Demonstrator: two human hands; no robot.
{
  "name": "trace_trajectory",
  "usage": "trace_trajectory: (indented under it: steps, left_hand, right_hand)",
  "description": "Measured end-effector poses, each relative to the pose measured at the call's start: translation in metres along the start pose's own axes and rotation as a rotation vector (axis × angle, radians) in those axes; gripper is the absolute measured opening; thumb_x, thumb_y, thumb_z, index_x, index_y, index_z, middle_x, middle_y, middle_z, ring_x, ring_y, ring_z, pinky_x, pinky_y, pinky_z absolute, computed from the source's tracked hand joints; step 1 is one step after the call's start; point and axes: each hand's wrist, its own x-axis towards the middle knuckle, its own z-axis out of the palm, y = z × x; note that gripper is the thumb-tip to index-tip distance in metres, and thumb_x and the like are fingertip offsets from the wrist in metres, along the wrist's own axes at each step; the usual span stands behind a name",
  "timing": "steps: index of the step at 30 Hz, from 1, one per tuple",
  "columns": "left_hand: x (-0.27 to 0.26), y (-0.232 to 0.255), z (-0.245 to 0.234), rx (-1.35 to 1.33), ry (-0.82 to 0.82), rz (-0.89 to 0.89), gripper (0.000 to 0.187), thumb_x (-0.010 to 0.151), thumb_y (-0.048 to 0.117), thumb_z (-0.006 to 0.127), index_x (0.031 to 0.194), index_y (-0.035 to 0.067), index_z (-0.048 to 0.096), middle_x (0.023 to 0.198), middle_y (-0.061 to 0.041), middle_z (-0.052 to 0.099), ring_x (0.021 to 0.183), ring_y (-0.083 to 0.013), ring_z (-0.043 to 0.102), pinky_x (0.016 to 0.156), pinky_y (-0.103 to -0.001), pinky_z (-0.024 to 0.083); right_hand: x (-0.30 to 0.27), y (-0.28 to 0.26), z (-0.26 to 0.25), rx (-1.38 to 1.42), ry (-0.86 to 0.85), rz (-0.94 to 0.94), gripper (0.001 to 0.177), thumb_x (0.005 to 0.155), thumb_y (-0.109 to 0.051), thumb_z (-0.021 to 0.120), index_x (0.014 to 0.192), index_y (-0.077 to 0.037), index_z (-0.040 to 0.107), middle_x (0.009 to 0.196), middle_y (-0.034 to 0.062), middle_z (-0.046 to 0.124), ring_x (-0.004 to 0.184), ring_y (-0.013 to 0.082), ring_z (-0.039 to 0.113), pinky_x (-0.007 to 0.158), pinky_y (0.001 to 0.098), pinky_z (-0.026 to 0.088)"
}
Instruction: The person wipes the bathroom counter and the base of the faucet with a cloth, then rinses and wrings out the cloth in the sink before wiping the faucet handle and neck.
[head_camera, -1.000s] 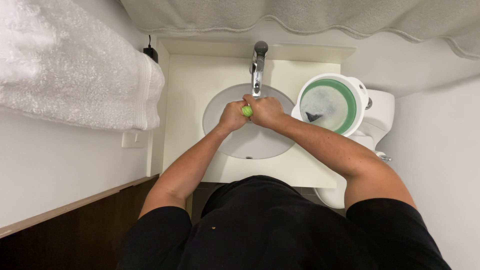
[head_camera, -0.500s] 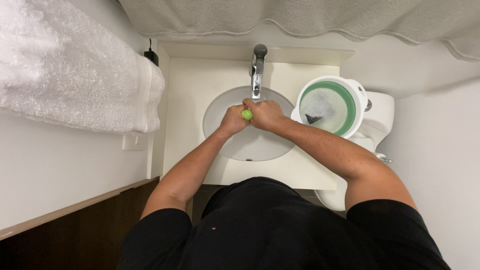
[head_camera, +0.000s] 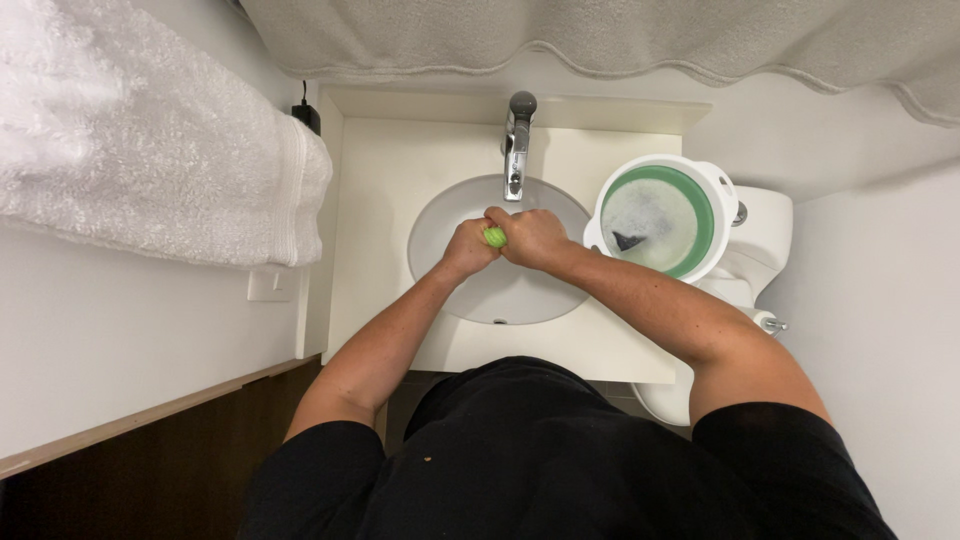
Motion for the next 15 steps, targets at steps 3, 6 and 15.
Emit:
trace_trajectory:
  steps: [3, 6, 15]
  left_hand:
    - [-0.001, -0.001, -0.001, -0.023, -0.01, -0.019, 0.021, 0.076, 0.005, 0.076, 0.096, 0.004, 0.073, 0.085, -0.011, 0.076, 0.077, -0.0202, 0.071, 0.069, -0.035, 0.054]
    - [-0.003, 0.006, 0.0, 0.037, 0.044, 0.054, 0.019, 0.077, 0.009, 0.08, 0.093, 0.004, 0.072, 0.083, -0.012, 0.075, 0.076, -0.025, 0.073, 0.071, -0.038, 0.056]
    - [-0.04, 0.036, -0.01, 0.332, 0.193, 0.369, 0.049, 0.075, 0.007, 0.082, 0.12, 0.01, 0.064, 0.119, -0.01, 0.068, 0.113, -0.0333, 0.064, 0.092, -0.043, 0.055]
  right_hand:
    - [0.0, 0.0, 0.0, 0.004, 0.004, 0.003, 0.053, 0.076, -0.015, 0.075, 0.127, -0.014, 0.062, 0.07, 0.0113, 0.072, 0.059, 0.0327, 0.07, 0.053, 0.0474, 0.053]
    - [0.0, 0.0, 0.0, 0.018, 0.002, 0.018, 0.056, 0.075, -0.017, 0.077, 0.128, -0.013, 0.06, 0.07, 0.0129, 0.071, 0.06, 0.0345, 0.07, 0.054, 0.048, 0.053]
    - [-0.033, 0.004, 0.006, 0.147, 0.161, 0.119, 0.051, 0.075, -0.015, 0.079, 0.123, -0.015, 0.059, 0.071, 0.0136, 0.071, 0.068, 0.0371, 0.07, 0.06, 0.0487, 0.055]
